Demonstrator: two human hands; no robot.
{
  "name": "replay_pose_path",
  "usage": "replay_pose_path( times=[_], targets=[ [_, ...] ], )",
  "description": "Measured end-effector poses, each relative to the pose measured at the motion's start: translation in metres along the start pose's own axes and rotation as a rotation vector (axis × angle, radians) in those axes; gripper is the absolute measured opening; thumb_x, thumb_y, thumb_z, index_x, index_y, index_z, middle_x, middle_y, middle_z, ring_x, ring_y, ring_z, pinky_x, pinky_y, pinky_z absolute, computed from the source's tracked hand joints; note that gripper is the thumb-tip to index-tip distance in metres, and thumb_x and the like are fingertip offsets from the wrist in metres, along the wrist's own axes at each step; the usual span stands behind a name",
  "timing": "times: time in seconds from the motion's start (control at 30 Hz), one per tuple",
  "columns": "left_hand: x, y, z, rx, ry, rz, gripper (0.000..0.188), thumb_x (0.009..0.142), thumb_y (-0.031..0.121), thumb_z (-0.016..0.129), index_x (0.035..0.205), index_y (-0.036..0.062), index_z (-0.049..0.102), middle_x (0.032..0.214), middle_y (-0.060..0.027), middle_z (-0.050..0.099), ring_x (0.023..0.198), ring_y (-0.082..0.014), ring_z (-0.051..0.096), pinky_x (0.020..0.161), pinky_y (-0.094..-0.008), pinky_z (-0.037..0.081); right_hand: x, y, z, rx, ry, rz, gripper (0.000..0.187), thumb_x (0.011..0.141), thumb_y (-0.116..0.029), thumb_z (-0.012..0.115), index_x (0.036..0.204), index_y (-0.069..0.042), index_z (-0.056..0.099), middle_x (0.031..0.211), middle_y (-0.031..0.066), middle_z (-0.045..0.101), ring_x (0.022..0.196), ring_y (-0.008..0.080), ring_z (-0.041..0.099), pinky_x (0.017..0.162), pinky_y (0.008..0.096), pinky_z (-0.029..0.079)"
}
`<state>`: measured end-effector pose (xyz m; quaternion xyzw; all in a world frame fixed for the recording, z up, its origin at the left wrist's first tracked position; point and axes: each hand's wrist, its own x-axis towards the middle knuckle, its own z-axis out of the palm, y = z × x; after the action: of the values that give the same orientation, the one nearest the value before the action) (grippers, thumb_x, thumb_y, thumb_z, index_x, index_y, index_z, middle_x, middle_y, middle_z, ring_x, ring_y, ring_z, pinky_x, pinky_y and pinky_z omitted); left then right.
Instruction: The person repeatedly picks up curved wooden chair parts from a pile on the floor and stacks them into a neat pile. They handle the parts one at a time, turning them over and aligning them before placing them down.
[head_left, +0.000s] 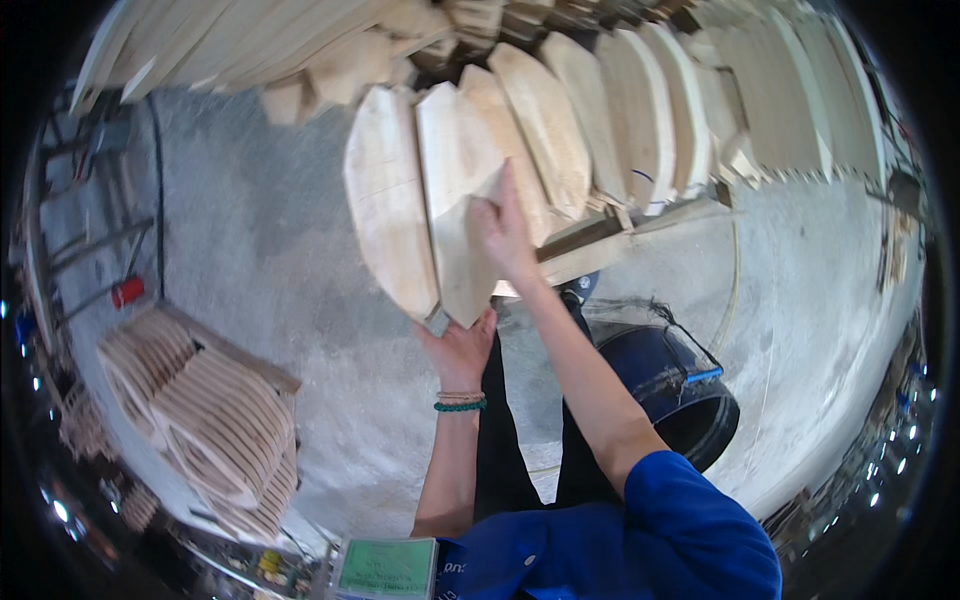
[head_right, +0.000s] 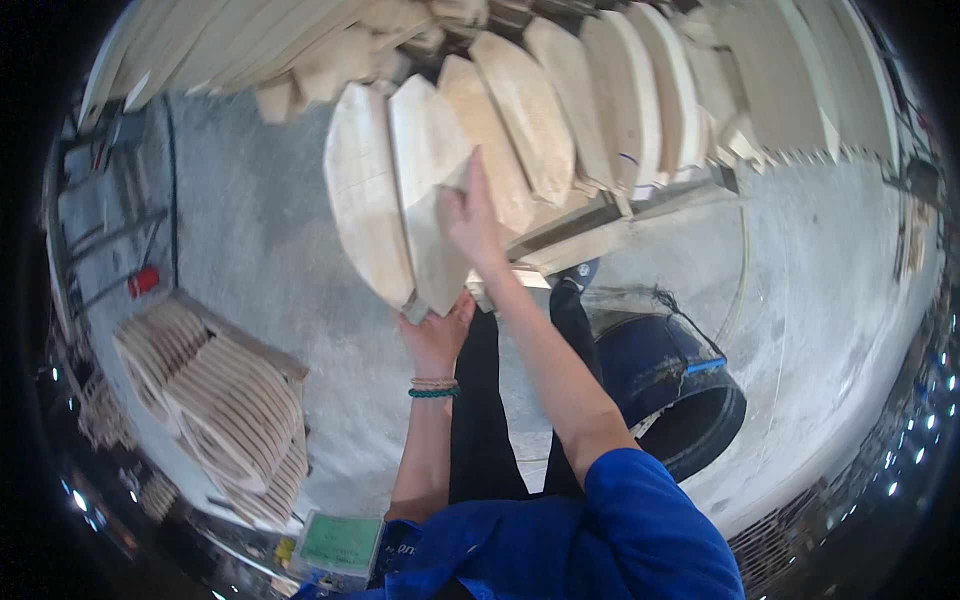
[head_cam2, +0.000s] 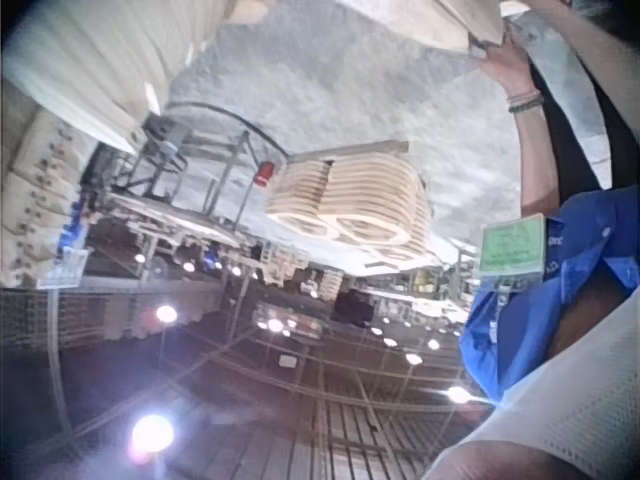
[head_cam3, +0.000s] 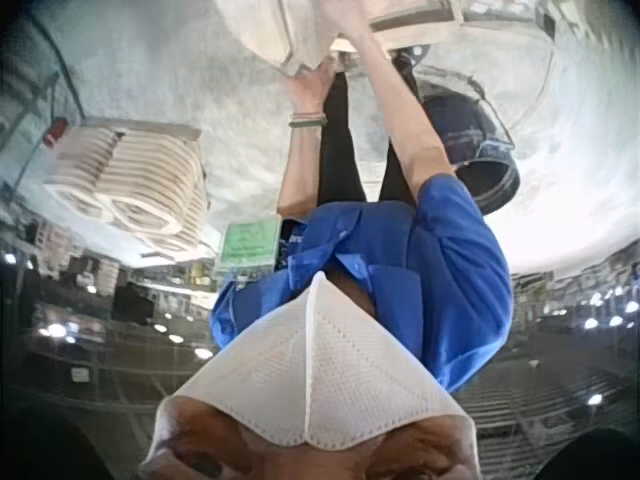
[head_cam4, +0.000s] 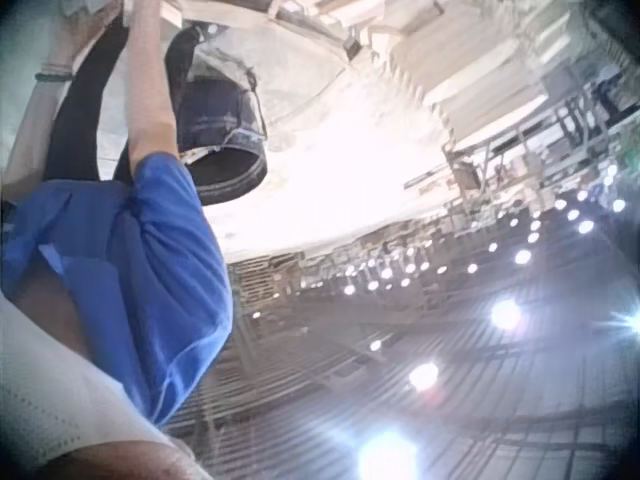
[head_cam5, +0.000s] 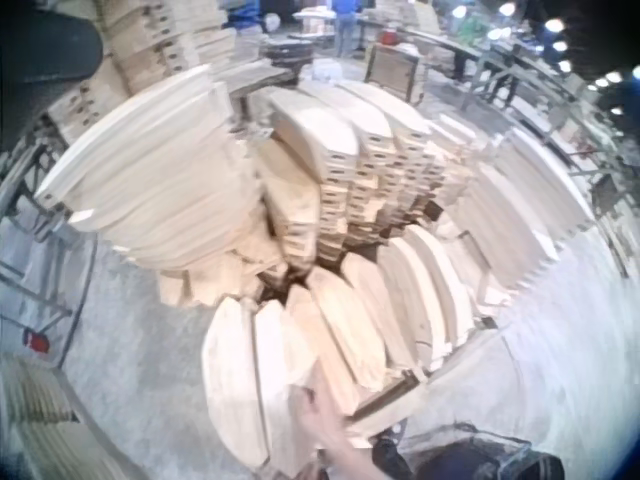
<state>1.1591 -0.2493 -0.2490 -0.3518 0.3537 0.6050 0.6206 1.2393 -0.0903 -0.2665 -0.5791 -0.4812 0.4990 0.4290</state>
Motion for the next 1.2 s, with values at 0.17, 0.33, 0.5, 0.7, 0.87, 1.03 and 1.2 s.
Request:
replay_pose_path(
  times=[0.17,0.33,0.5,0.7,0.87,1.03,1.2],
  targets=[
    [0.013,0.001,0.017,-0.046,0.024,0.008,0.101,0.076,0.083,0.032,0.133,0.0001,0.039,0.131,-0.019,0.044,0.122,-0.0312,0.04,0.103,-0.0484,0.031,0.006,-0.003,-0.005,0.105,-0.131,0.167,0.074,0.091,-0.016,0.055,0.148,-0.001,0.011,0.147,0.0236,0.027,0.132,0.0276,0.036,0.106,0.0326,0.032],
    [-0.004,-0.005,0.001,0.017,-0.077,-0.065,0.106,0.077,0.08,0.039,0.138,-0.0058,0.029,0.143,-0.0237,0.032,0.134,-0.0326,0.03,0.11,-0.0491,0.025,0.031,-0.007,-0.084,-0.448,0.048,-0.113,0.085,0.081,-0.026,0.069,0.146,-0.004,0.019,0.148,0.0248,0.023,0.139,0.0379,0.019,0.112,0.0471,0.021],
    [-0.012,-0.01,-0.019,-0.01,0.048,-0.094,0.094,0.082,0.069,0.048,0.13,-0.011,0.036,0.141,-0.024,0.039,0.136,-0.0317,0.032,0.112,-0.0498,0.024,0.132,-0.033,-0.215,-1.216,0.385,0.129,0.112,0.064,-0.043,0.079,0.148,-0.011,0.012,0.145,0.0269,0.024,0.136,0.0396,0.024,0.105,0.056,0.027],
    [-0.003,-0.044,-0.028,-0.095,-0.093,-0.227,0.059,0.089,0.048,0.053,0.117,-0.0042,0.053,0.132,-0.0167,0.052,0.126,-0.0273,0.047,0.11,-0.0472,0.03,0.179,-0.01,-0.259,-0.879,0.191,0.397,0.106,0.061,-0.042,0.078,0.143,-0.008,0.02,0.132,0.0247,0.045,0.124,0.038,0.043,0.099,0.0529,0.035],
    [0.001,-0.08,-0.017,-0.025,-0.172,-0.279,0.044,0.095,0.039,0.048,0.121,0.0041,0.054,0.13,-0.0122,0.055,0.123,-0.0248,0.05,0.105,-0.0451,0.037,0.178,-0.009,-0.29,-0.772,0.214,0.232,0.086,0.065,-0.039,0.075,0.131,0.0,0.037,0.118,0.0241,0.056,0.111,0.0354,0.055,0.094,0.0452,0.041],
    [-0.013,-0.069,-0.016,0.101,-0.117,-0.115,0.039,0.096,0.037,0.046,0.121,0.0084,0.056,0.124,-0.008,0.06,0.117,-0.0225,0.055,0.102,-0.0428,0.041,0.157,-0.093,-0.293,-0.851,0.119,-0.104,0.075,0.065,-0.036,0.074,0.123,0.0,0.044,0.115,0.0223,0.058,0.107,0.0329,0.058,0.089,0.042,0.046],
    [-0.006,-0.091,-0.008,0.176,-0.138,-0.159,0.036,0.097,0.035,0.046,0.122,0.0105,0.056,0.122,-0.0063,0.06,0.112,-0.0207,0.057,0.099,-0.0406,0.044,0.169,-0.064,-0.307,-1.155,-0.063,-0.016,0.069,0.066,-0.033,0.073,0.122,-0.002,0.045,0.109,0.0198,0.057,0.103,0.0332,0.058,0.085,0.0418,0.049]
  ],
)
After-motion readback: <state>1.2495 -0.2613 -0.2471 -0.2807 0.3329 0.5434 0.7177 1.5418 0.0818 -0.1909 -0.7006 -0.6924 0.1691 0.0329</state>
